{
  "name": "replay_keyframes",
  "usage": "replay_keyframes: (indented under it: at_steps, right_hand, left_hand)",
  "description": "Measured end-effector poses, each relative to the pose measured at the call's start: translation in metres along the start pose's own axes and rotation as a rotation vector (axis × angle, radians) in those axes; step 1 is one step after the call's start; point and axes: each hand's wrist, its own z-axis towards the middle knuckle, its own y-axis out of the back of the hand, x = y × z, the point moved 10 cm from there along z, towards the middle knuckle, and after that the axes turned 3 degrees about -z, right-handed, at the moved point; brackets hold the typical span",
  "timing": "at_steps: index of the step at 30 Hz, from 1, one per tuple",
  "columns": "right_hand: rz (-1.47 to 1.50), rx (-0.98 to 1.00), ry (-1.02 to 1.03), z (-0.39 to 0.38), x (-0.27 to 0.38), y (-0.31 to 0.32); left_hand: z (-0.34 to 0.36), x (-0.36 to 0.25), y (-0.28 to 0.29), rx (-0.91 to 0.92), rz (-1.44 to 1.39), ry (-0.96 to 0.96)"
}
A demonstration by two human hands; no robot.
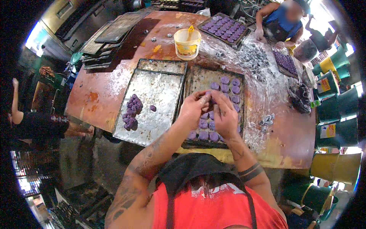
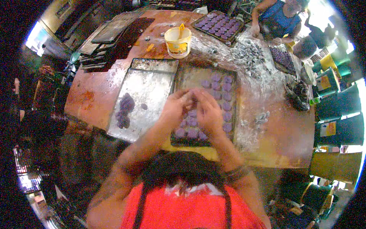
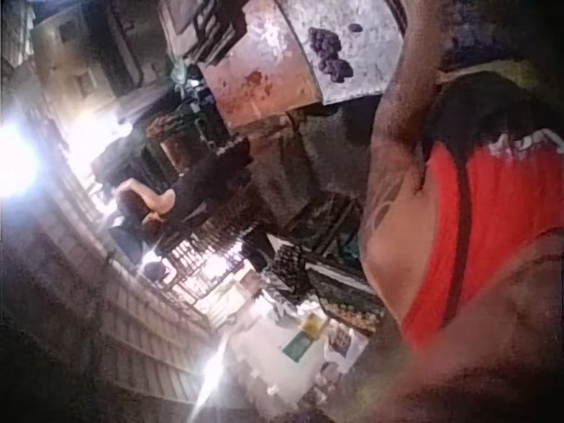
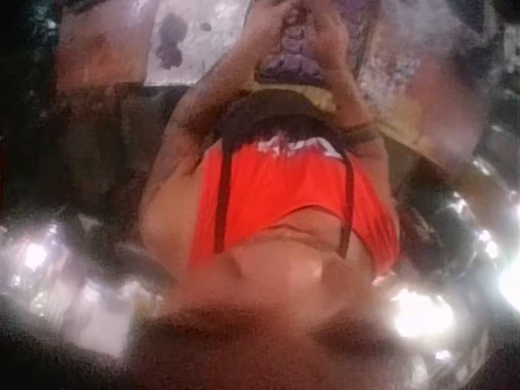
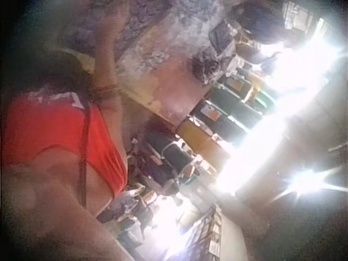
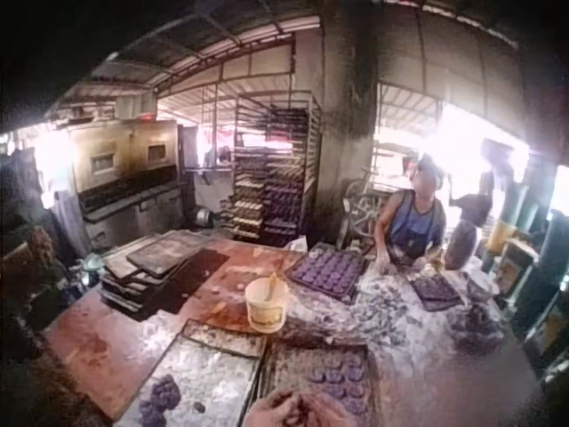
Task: The person takes dough pieces, rolls them into balls by hand, and arranges them onto a baking tray.
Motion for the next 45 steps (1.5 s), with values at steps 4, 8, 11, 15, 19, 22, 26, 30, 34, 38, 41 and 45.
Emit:
replay_keyframes:
  at_steps: [4, 8, 11, 15, 19, 22, 26, 30, 34, 38, 41, 45]
  right_hand:
    - [0.085, 0.273, 0.023, 0.005, -0.001, -0.012]
    - [0.384, 0.449, 0.104, 0.012, -0.01, -0.038]
    - [0.311, 0.316, 0.12, 0.003, -0.026, -0.033]
    - [0.256, 0.237, -0.203, -0.058, -0.088, -0.078]
    - [0.574, 0.508, -0.675, -0.071, -0.095, -0.122]
    - [0.408, 0.615, -0.542, -0.042, -0.115, -0.156]
    - [-0.189, 0.768, -0.09, -0.016, -0.112, -0.2]
    - [-0.296, 0.558, 0.103, -0.028, -0.076, -0.182]
    - [-0.28, 0.693, 0.297, -0.067, -0.078, -0.2]
    - [-0.146, 0.416, -0.102, 0.002, -0.142, -0.097]
    - [-0.463, 0.129, -0.18, -0.033, -0.249, 0.024]
    - [-0.785, 0.303, -0.293, -0.117, -0.333, 0.117]
  left_hand:
    - [-0.004, -0.009, 0.011, -0.061, 0.202, -0.02]
    - [-0.002, 0.037, -0.021, 0.183, -0.082, 0.141]
    - [-0.001, 0.077, -0.004, 0.162, -0.129, 0.251]
    - [-0.007, 0.096, 0.026, -0.111, -0.155, 0.255]
    - [-0.013, 0.061, 0.093, -0.408, 0.401, -0.065]
    - [-0.014, 0.052, 0.08, -0.365, 0.706, -0.22]
    - [-0.027, 0.063, 0.115, -0.482, 0.495, -0.235]
    - [-0.052, 0.051, 0.144, -0.487, 0.677, -0.235]
    - [-0.05, 0.05, 0.14, -0.536, 0.416, -0.149]
    - [-0.052, 0.026, 0.151, -0.505, 0.412, -0.144]
    - [-0.059, 0.005, 0.19, -0.553, 0.745, -0.214]
    - [-0.074, -0.048, 0.239, -0.792, 1.342, -0.471]
